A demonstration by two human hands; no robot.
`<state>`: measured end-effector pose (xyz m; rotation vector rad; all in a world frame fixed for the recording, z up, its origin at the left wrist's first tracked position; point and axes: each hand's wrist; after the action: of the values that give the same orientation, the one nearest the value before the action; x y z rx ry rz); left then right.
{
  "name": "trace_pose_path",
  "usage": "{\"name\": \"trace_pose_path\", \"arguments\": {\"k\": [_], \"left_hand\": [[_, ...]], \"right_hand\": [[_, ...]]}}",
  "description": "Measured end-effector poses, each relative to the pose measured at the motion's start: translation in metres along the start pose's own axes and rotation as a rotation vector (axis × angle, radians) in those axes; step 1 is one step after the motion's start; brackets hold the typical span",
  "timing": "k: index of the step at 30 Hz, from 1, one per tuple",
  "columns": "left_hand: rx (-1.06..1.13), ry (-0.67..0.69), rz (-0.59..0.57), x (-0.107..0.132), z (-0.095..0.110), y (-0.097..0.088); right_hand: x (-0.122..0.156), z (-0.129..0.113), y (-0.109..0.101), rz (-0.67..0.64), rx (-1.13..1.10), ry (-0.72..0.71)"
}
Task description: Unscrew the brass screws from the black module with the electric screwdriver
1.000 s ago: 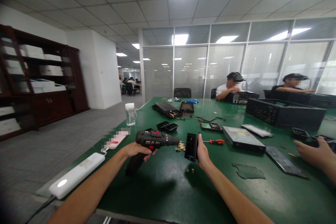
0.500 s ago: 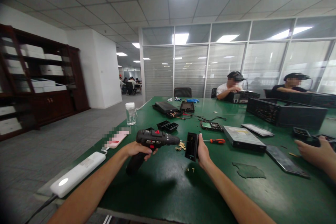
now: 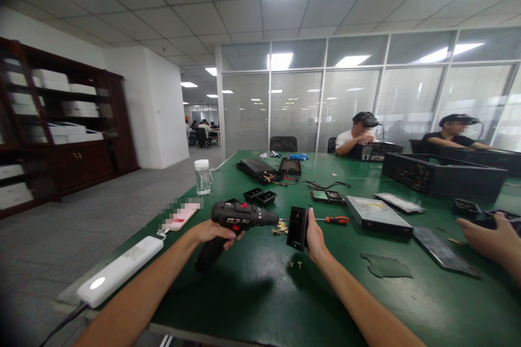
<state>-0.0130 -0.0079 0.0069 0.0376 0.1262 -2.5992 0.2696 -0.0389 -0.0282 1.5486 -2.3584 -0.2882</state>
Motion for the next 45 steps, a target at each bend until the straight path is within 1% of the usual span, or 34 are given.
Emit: {"name": "trace_pose_path", "arguments": {"k": [5, 12, 20, 32, 38, 45], "left_hand": [[-0.006, 0.009, 0.01, -0.0001, -0.0015, -0.001], [-0.003, 0.006, 0.01, 0.0004, 0.0001, 0.0002], [-0.002, -0.003, 0.027, 0.001, -0.0005, 0.0], [-0.008, 0.005, 0.013, 0.0009, -0.0008, -0.0001], [-0.012, 0.002, 0.016, 0.0012, 0.0007, 0.0007], [-0.004, -0.012, 0.028, 0.0015, 0.0008, 0.0007]], "right_hand": [[0.0016, -0.0005, 0.001, 0.021, 0.006, -0.01], [-0.0007, 0.0016, -0.0006, -0.017, 0.004, -0.017], [-0.0006, 0.0006, 0.0008, 0.004, -0.017, -0.006], [-0.0044, 0.003, -0.0022, -0.026, -0.013, -0.024], [-0.0058, 0.0035, -0.0018, 0.012, -0.006, -0.027], [-0.0077, 0.0054, -0.0039, -0.01, -0.005, -0.026]]}}
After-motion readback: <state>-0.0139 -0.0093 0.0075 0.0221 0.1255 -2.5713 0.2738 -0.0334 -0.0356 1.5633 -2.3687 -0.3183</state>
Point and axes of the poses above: each hand's wrist, its own x-axis away from the middle knuckle, its own y-axis out of the palm, z = x × y
